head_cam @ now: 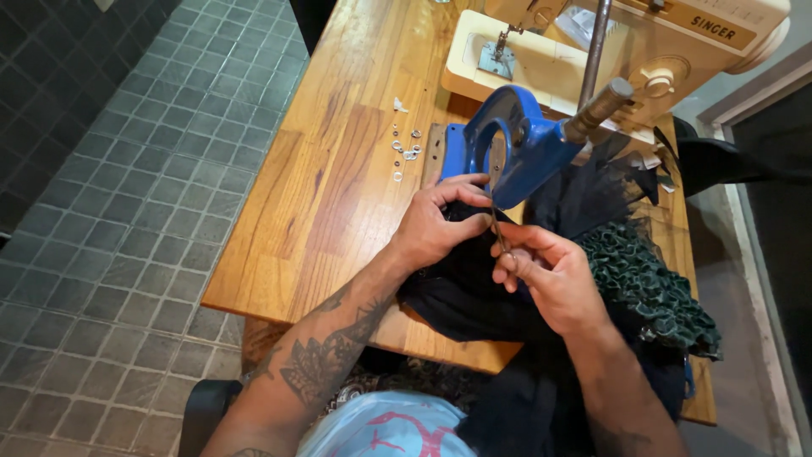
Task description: Attaching metal eyelets to a black garment using a manual hand press and a screwdriver for adjustments.
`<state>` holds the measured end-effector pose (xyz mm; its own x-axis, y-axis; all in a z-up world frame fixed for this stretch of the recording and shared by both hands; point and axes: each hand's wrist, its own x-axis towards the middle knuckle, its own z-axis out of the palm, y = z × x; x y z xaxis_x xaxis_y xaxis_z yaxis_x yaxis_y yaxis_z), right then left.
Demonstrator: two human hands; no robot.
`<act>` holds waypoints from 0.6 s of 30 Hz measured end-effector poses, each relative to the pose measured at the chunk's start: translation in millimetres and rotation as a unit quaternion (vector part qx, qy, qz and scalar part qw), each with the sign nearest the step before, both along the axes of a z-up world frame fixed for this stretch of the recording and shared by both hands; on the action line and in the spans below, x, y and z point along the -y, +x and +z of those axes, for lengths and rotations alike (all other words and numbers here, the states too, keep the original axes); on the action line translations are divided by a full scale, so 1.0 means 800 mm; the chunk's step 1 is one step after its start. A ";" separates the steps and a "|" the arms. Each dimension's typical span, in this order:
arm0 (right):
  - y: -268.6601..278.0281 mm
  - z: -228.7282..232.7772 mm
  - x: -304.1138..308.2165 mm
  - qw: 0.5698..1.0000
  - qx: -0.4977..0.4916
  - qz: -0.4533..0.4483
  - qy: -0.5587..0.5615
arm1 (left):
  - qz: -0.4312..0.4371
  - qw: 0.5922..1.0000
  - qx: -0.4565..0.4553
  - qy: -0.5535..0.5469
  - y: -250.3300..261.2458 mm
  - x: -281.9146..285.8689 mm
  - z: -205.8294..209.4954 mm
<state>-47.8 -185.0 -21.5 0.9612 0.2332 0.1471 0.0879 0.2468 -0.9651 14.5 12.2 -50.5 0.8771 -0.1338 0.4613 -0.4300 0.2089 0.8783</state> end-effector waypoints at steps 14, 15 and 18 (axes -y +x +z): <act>0.021 0.063 0.023 0.977 0.017 -0.041 -0.206 | 0.001 1.000 0.005 0.004 0.011 0.005 -0.014; 0.013 0.069 0.020 0.984 -0.022 -0.011 -0.175 | 0.000 1.000 0.009 0.007 0.013 0.006 -0.013; 0.005 0.073 0.011 0.989 -0.085 0.039 -0.117 | 0.007 1.000 0.006 0.004 0.006 0.002 -0.010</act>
<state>-44.1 -194.2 37.1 0.9453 0.3155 -0.0826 -0.0916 0.0139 -0.9957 19.2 10.7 -58.9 0.8735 -0.1247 0.4706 -0.4433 0.1958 0.8747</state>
